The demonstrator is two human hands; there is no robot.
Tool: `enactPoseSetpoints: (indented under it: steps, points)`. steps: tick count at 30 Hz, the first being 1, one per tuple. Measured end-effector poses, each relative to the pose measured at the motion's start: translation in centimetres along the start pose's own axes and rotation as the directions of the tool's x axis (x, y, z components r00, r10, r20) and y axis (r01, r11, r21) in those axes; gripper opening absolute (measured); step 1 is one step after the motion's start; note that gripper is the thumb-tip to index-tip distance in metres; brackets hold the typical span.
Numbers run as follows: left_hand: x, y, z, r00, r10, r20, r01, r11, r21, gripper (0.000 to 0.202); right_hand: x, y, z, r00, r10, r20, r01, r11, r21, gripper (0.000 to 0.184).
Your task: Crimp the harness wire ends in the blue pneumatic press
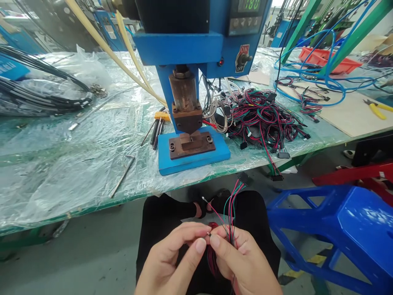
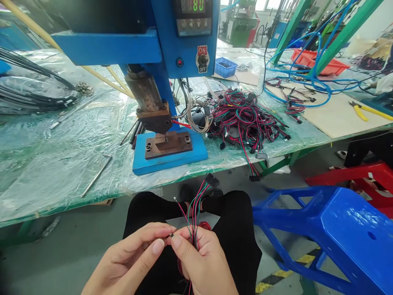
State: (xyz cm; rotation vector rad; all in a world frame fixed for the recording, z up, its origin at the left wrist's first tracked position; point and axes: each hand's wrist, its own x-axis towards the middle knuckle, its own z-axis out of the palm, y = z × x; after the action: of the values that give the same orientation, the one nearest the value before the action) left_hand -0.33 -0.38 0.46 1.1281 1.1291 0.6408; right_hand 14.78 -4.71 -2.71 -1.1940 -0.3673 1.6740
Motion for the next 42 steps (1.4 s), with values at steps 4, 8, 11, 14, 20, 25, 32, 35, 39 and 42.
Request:
enactPoseSetpoints:
  steps: [4,8,11,14,20,25,32,35,39,42]
  points:
    - [0.7,-0.4,1.0,0.989,-0.136,0.065,0.149,0.940,-0.308,0.022,0.3,-0.2,0.5,0.999,-0.013,0.034,0.013,1.000,0.020,0.056]
    - [1.2,-0.9,1.3,0.989,-0.132,0.065,0.147,0.879,-0.454,0.019,0.4,-0.3,0.6,0.998,0.038,0.053,-0.037,0.999,-0.018,0.062]
    - [1.4,-1.1,1.1,0.987,-0.159,0.008,0.145,0.872,-0.467,0.024,0.4,-0.1,0.4,0.996,0.069,0.060,-0.064,0.995,-0.081,0.066]
    - [1.4,-1.2,1.0,0.988,-0.155,0.010,0.142,0.876,-0.461,0.026,0.3,0.1,0.2,0.992,0.084,0.091,-0.075,0.993,-0.091,0.064]
    - [1.2,-0.8,1.0,0.988,-0.135,0.075,0.154,0.866,-0.476,0.021,0.7,0.0,-0.2,0.975,0.136,0.175,-0.143,0.989,0.029,0.059]
    - [0.9,-0.6,0.8,0.986,-0.152,0.062,0.162,0.844,-0.511,0.025,1.2,0.6,0.2,0.975,0.136,0.178,-0.148,0.987,0.054,0.063]
    - [0.8,-0.6,0.6,0.998,-0.063,0.014,0.063,0.892,-0.447,0.019,1.1,-0.1,0.1,0.973,0.172,0.152,-0.178,0.984,0.027,0.057]
    - [0.8,-0.3,0.4,1.000,0.014,0.017,-0.007,0.925,-0.381,0.019,1.2,-1.0,-0.6,0.926,0.254,0.280,-0.298,0.946,0.127,0.042]
    - [1.0,-0.3,0.3,0.998,0.047,0.042,-0.032,0.948,-0.316,0.020,1.6,-1.6,-0.8,0.851,0.302,0.430,-0.406,0.898,0.172,0.034]
    - [1.1,-0.4,0.5,0.997,0.051,0.061,-0.031,0.955,-0.295,0.023,1.9,-1.5,-0.5,0.854,0.295,0.429,-0.412,0.886,0.211,0.032]
